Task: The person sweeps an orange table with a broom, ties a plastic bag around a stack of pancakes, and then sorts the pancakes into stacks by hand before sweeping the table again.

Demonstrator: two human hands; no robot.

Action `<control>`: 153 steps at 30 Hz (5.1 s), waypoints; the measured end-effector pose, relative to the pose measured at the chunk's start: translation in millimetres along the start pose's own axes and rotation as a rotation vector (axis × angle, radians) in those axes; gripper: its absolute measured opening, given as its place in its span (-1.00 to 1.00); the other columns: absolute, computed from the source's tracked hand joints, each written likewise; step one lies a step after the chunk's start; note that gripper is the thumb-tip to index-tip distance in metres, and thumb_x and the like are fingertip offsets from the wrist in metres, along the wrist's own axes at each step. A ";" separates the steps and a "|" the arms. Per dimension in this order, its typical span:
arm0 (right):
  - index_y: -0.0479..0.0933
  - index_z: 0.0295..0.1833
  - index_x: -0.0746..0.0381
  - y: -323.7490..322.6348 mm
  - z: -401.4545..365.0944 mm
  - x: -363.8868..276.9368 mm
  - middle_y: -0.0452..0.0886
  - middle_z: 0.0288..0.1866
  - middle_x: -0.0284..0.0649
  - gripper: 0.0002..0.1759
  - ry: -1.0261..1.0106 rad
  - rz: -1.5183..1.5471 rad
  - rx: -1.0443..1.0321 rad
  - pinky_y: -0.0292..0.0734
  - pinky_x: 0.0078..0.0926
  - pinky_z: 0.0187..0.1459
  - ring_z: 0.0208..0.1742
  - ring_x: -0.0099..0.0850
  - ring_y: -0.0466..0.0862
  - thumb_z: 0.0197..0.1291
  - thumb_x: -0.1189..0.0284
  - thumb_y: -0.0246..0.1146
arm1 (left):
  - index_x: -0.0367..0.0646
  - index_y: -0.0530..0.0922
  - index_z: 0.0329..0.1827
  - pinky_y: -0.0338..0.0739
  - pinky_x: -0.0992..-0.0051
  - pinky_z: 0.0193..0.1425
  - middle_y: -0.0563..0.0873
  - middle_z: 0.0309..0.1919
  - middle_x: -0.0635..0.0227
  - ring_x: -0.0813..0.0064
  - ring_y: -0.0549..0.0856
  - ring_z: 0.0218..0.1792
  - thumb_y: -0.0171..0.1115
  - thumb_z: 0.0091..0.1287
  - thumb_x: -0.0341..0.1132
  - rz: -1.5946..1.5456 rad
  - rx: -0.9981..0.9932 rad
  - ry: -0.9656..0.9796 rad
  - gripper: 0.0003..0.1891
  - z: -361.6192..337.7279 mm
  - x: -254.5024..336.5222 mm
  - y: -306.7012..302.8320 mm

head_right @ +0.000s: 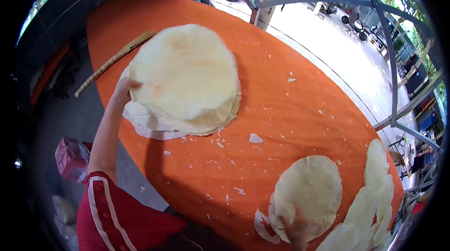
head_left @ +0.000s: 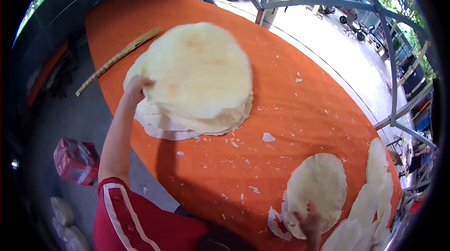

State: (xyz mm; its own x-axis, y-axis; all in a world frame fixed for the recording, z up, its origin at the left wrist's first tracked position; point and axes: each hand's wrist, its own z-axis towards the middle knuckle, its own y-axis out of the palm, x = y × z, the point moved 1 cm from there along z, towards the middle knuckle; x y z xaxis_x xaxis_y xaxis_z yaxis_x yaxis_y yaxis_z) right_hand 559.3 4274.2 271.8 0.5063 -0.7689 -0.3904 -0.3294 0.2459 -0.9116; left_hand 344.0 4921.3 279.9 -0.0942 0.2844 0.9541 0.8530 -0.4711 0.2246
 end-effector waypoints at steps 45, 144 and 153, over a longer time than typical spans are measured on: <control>0.36 0.02 0.38 8.9 8.0 15.0 0.47 -0.09 0.17 -0.44 0.123 0.242 0.262 0.39 -0.23 -0.05 -0.08 -0.03 0.51 -0.07 0.27 0.23 | -0.27 0.43 -0.09 0.54 0.39 -0.10 0.61 -0.26 0.23 0.39 0.61 -0.23 0.16 0.07 -0.58 -0.594 -0.956 -0.843 -0.70 -328.4 -293.5 383.6; 0.13 0.22 0.45 -73.9 -259.4 214.5 0.24 0.21 0.14 0.11 0.159 0.625 0.320 0.21 -0.29 0.20 0.24 -0.05 0.27 -0.34 -0.05 0.43 | -0.17 0.14 0.25 0.49 0.45 -0.08 0.49 -0.05 0.19 0.43 0.56 -0.15 0.10 0.07 -0.59 -0.122 -1.375 -0.753 -0.38 -576.2 -279.9 533.2; 0.29 0.10 0.38 -86.8 -252.3 192.3 0.42 0.00 0.12 -0.21 0.206 0.379 0.479 0.37 -0.27 0.01 0.06 -0.07 0.44 -0.18 0.14 0.39 | -0.26 0.31 0.11 0.44 0.55 -0.20 0.54 -0.17 0.25 0.52 0.55 -0.29 0.02 -0.01 -0.64 -0.501 -1.384 -1.033 -0.48 -565.3 -293.6 516.7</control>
State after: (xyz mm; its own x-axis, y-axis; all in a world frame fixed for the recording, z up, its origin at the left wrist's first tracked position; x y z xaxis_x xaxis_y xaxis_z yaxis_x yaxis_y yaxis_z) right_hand 484.2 3956.1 308.3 0.2460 -0.6628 -0.7072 -0.0387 0.7224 -0.6904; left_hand 522.1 4122.4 227.9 0.6056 0.7016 0.3756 -0.2085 -0.3156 0.9257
